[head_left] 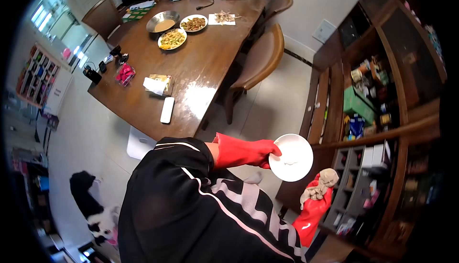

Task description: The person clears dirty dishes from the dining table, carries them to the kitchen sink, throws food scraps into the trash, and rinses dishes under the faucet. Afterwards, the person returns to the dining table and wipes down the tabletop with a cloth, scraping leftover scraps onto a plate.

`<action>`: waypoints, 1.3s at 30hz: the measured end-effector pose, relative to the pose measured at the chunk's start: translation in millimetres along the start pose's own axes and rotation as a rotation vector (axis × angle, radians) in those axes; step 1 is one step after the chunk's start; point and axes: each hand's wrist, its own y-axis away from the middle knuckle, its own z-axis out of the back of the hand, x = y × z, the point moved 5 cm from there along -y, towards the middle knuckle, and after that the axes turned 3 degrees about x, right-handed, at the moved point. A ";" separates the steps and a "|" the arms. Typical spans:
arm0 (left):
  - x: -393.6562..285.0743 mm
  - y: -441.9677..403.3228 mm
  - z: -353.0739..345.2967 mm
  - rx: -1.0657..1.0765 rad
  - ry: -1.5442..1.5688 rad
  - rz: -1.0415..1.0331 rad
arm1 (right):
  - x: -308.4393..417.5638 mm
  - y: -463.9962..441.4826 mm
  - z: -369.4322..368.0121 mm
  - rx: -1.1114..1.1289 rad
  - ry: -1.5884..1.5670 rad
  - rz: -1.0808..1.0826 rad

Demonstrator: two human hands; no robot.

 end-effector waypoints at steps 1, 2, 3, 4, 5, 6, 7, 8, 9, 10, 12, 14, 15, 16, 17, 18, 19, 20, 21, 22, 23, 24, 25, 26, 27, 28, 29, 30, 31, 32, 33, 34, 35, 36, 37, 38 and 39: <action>-26.6 -9.8 -8.7 0.006 0.027 -0.067 | 8.6 -32.4 14.9 -0.051 0.065 0.042; -51.4 -17.3 -16.2 0.012 0.057 -0.130 | 15.2 -64.9 31.9 -0.077 0.114 0.073; -72.3 -28.3 -17.6 0.019 0.089 -0.188 | 10.8 -118.7 97.3 0.023 -0.043 0.004; -90.8 -50.9 -5.4 0.042 0.131 -0.267 | 6.0 -171.7 164.8 0.111 -0.193 -0.079; -116.6 -47.4 -12.5 -0.051 0.148 -0.300 | 20.3 -195.7 102.9 -0.007 -0.089 -0.124; -139.2 -57.0 -10.5 -0.096 0.227 -0.364 | 35.2 -218.2 36.6 -0.121 0.009 -0.179; -159.4 -62.8 -7.9 -0.145 0.302 -0.422 | 38.9 -247.1 -7.1 0.083 -0.072 -0.272; -183.2 -58.3 -12.1 -0.158 0.322 -0.491 | 43.2 -273.4 -50.6 0.287 -0.131 -0.372; -207.8 -51.8 -14.6 -0.172 0.348 -0.567 | 29.1 -342.0 -3.0 0.364 -0.242 -0.463; -230.0 -51.0 -5.4 -0.170 0.365 -0.615 | 15.8 -408.2 41.6 0.436 -0.343 -0.561; -271.7 -37.9 2.5 -0.187 0.467 -0.792 | 31.1 -414.3 -68.9 0.317 0.342 -0.247; -301.9 -14.7 16.5 -0.306 0.567 -0.878 | 10.6 -469.1 -136.5 0.155 -0.095 -0.531; -318.0 -5.0 19.5 -0.228 0.592 -1.015 | 4.9 -482.1 -170.2 0.235 -0.073 -0.566; -332.7 1.9 30.3 -0.274 0.699 -1.020 | 1.6 -492.4 -203.5 0.408 0.044 -0.541; -341.7 11.6 59.5 -0.486 0.575 -1.029 | -6.8 -501.9 -232.2 0.544 0.123 -0.506; -351.3 13.3 78.5 -0.494 0.599 -1.076 | -20.0 -520.3 -247.7 0.620 0.184 -0.473; -363.6 15.4 95.4 -0.502 0.618 -1.116 | -47.1 -561.2 -231.6 0.588 0.251 -0.461; -375.2 13.5 127.9 -0.568 0.597 -1.145 | -68.6 -583.9 -240.2 0.556 0.318 -0.451; -394.8 6.2 155.8 -0.625 0.584 -1.174 | -82.9 -606.2 -256.1 0.569 0.203 -0.548; -411.3 12.3 149.1 -0.800 0.605 -1.118 | -90.9 -609.2 -296.9 0.573 0.094 -0.647; -420.7 2.0 181.7 -0.789 0.711 -1.141 | -101.2 -621.9 -320.9 0.584 0.089 -0.707; -416.1 -16.6 227.1 -0.784 0.820 -1.153 | -111.3 -634.5 -345.0 0.595 0.084 -0.767; -425.1 -23.7 248.9 -0.779 0.915 -1.185 | -121.1 -647.0 -368.9 0.605 0.080 -0.826; -430.7 -30.5 267.3 -0.852 0.949 -1.193 | -127.5 -663.7 -394.7 0.682 0.125 -0.822; -432.8 -36.9 285.9 -0.902 0.962 -1.163 | -135.8 -678.4 -416.2 0.760 0.165 -0.817; -428.9 -44.2 314.3 -0.955 0.971 -1.129 | -145.7 -696.4 -434.0 0.727 0.269 -0.750; -428.0 -50.0 333.5 -1.010 0.980 -1.087 | -155.8 -713.5 -447.3 0.688 0.374 -0.683; -426.2 -57.2 352.3 -1.064 0.998 -1.074 | -178.4 -741.2 -450.0 0.732 0.162 -0.833; -431.9 -55.6 355.1 -1.113 0.991 -1.054 | -195.3 -757.8 -466.4 0.806 0.141 -0.818; -437.2 -54.1 355.1 -1.156 0.992 -1.035 | -213.4 -767.7 -483.3 0.718 0.174 -0.908; -439.2 -56.9 358.0 -1.197 1.000 -1.015 | -227.9 -771.9 -502.3 0.628 0.216 -0.995; -434.9 -62.4 370.4 -1.227 0.976 -1.000 | -237.9 -771.6 -527.6 0.636 0.357 -0.940; -438.7 -71.3 383.9 -1.242 1.016 -1.012 | -276.7 -817.8 -530.9 0.788 0.255 -1.019; -433.9 -78.4 393.5 -1.260 1.056 -1.024 | -293.1 -820.5 -554.3 0.854 0.299 -1.031; -433.3 -85.7 398.2 -1.284 1.093 -1.038 | -311.3 -821.9 -578.8 0.922 0.336 -1.043; -435.9 -87.3 389.5 -1.332 1.147 -0.996 | -333.3 -832.7 -593.9 1.069 0.376 -1.053; -441.0 -88.7 384.3 -1.344 1.169 -1.016 | -354.7 -842.7 -605.5 1.040 0.410 -1.038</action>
